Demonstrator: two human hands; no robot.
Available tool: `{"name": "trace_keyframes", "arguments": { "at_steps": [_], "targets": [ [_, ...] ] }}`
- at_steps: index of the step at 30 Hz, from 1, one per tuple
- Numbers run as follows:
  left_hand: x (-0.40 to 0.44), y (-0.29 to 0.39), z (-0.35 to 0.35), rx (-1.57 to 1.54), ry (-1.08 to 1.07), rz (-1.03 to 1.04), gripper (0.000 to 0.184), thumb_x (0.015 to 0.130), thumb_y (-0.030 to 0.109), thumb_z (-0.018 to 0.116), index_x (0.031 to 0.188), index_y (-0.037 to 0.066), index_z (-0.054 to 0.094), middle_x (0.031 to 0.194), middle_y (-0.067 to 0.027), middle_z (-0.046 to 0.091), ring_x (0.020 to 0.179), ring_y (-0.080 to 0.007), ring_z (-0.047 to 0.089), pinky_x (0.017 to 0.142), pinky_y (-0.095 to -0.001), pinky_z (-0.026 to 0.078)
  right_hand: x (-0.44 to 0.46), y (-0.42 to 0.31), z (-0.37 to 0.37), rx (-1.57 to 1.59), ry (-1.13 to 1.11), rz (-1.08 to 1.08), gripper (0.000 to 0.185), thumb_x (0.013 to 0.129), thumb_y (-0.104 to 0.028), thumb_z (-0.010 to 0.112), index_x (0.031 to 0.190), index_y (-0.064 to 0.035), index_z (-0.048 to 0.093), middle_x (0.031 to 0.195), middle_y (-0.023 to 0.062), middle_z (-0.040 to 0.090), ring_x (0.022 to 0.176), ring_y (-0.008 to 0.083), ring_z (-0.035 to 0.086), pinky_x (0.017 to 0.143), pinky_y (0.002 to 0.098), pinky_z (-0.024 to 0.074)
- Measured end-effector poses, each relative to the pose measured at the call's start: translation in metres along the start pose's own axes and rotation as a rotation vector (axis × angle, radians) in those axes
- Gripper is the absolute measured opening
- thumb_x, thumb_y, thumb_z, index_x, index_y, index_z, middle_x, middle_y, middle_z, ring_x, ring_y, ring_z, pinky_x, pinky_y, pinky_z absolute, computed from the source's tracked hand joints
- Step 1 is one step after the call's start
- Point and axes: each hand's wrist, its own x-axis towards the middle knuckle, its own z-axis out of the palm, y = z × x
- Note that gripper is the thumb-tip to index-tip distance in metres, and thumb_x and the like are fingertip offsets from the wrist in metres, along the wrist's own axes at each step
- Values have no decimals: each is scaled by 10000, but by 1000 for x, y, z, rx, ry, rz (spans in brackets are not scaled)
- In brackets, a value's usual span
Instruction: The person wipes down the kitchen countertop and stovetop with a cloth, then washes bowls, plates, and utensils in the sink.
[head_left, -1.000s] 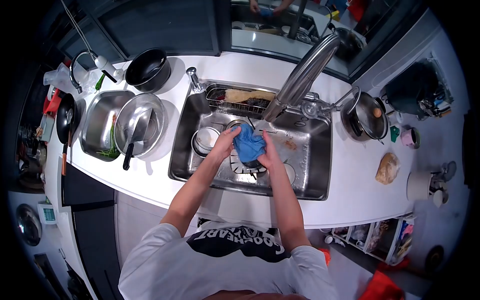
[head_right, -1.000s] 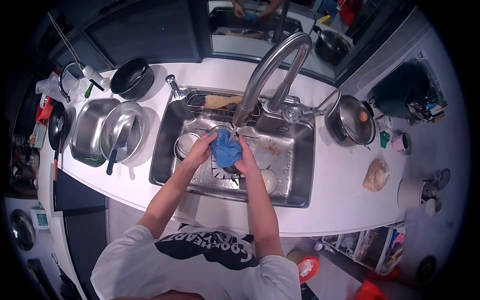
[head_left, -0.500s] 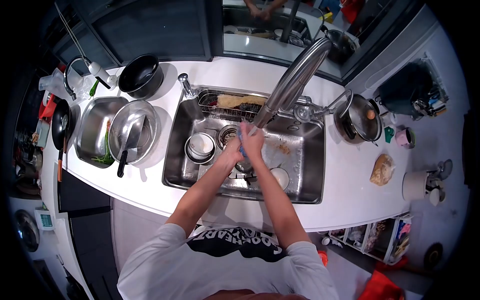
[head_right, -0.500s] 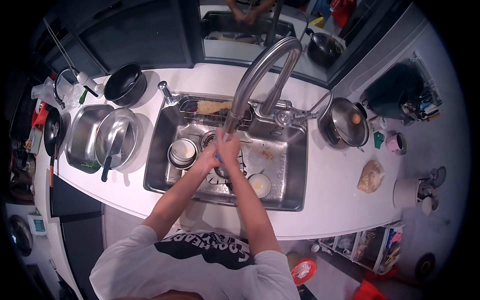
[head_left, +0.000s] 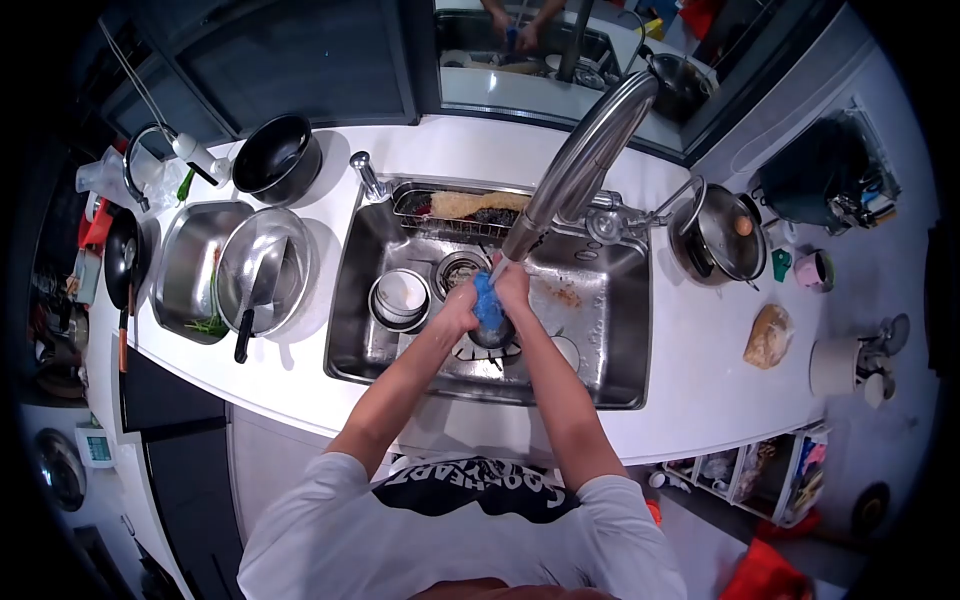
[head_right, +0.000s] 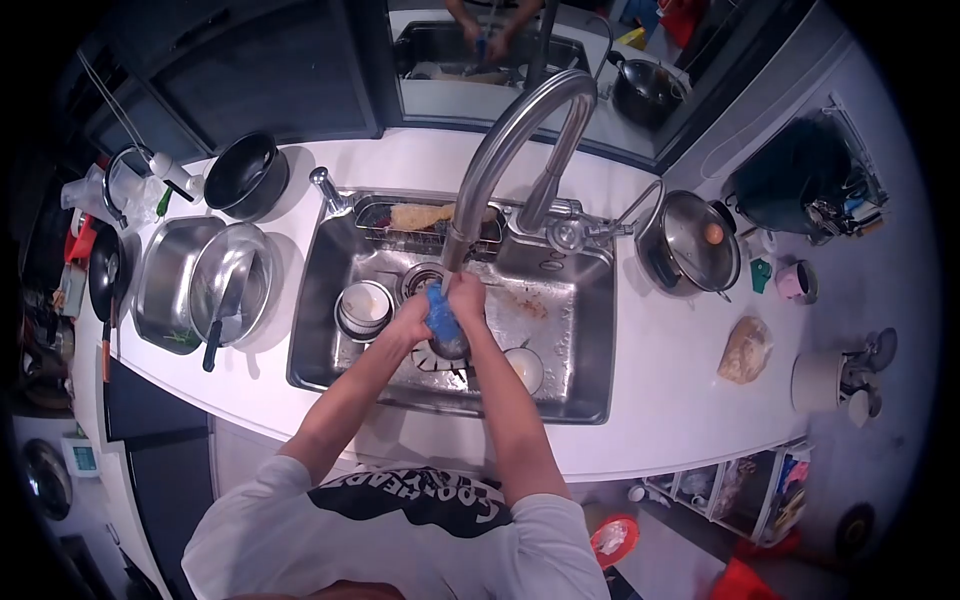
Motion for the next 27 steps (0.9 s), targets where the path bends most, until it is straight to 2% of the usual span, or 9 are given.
{"name": "trace_keyframes", "arguments": {
  "at_steps": [5,9,12,13,16,18,21,25,27],
  "targets": [
    [-60,46,43,280,-53,65,234,908,229,494,1011,40,586,891,-51,638,780,-153,625,721,-289,512,-27,-16,-37,463,-410,-80,280,895,-271,540,1039,-37,592,939,-3,599,796,95,533,724,249,433],
    [-69,57,28,637,-65,326,296,879,108,519,1154,-1,519,997,-67,610,865,-161,599,742,-240,476,-24,-7,-48,550,-333,-75,259,887,-261,555,1000,-29,585,871,2,589,768,93,523,692,242,428],
    [-33,40,-14,588,117,501,372,896,176,509,1222,5,460,991,-69,608,912,-181,578,754,-246,457,-35,-22,-34,574,-201,-39,256,881,-268,564,963,-26,576,836,8,581,741,93,514,657,238,420],
    [-38,31,-1,502,219,417,425,905,265,499,1241,13,433,987,-79,607,939,-201,560,775,-252,440,-44,-39,-31,526,-133,-49,257,878,-271,567,948,-23,573,829,13,580,733,94,511,647,239,417],
    [-56,18,33,17,25,-17,405,910,358,476,1192,68,495,1043,-103,582,957,-188,551,781,-381,479,-63,-64,-17,214,-64,-273,198,824,-225,602,854,-36,551,720,92,569,645,160,525,625,295,414],
    [-38,18,22,-54,-244,-94,412,900,383,485,1163,67,505,1014,-114,588,918,-189,571,764,-370,491,-93,-76,-1,32,185,-630,203,798,-240,594,783,-39,573,711,128,606,640,295,583,574,378,440],
    [-24,14,18,-133,-474,-164,407,902,388,479,1140,60,513,992,-122,593,884,-190,587,749,-359,500,-115,-81,3,-135,397,-791,229,784,-241,602,693,-42,536,639,130,571,569,355,541,532,422,419],
    [-28,8,29,-170,-350,-171,391,914,373,459,1123,47,518,977,-127,597,855,-191,597,739,-350,507,-83,-65,1,-255,265,-513,212,790,-268,565,780,-68,634,694,151,621,628,335,615,589,431,460],
    [-29,8,34,-153,-267,-141,385,920,365,450,1114,40,520,969,-130,599,841,-191,602,734,-346,510,-60,-62,-2,-107,224,-206,211,792,-265,560,795,-72,645,687,171,613,658,331,624,614,403,476]
  ]
}}
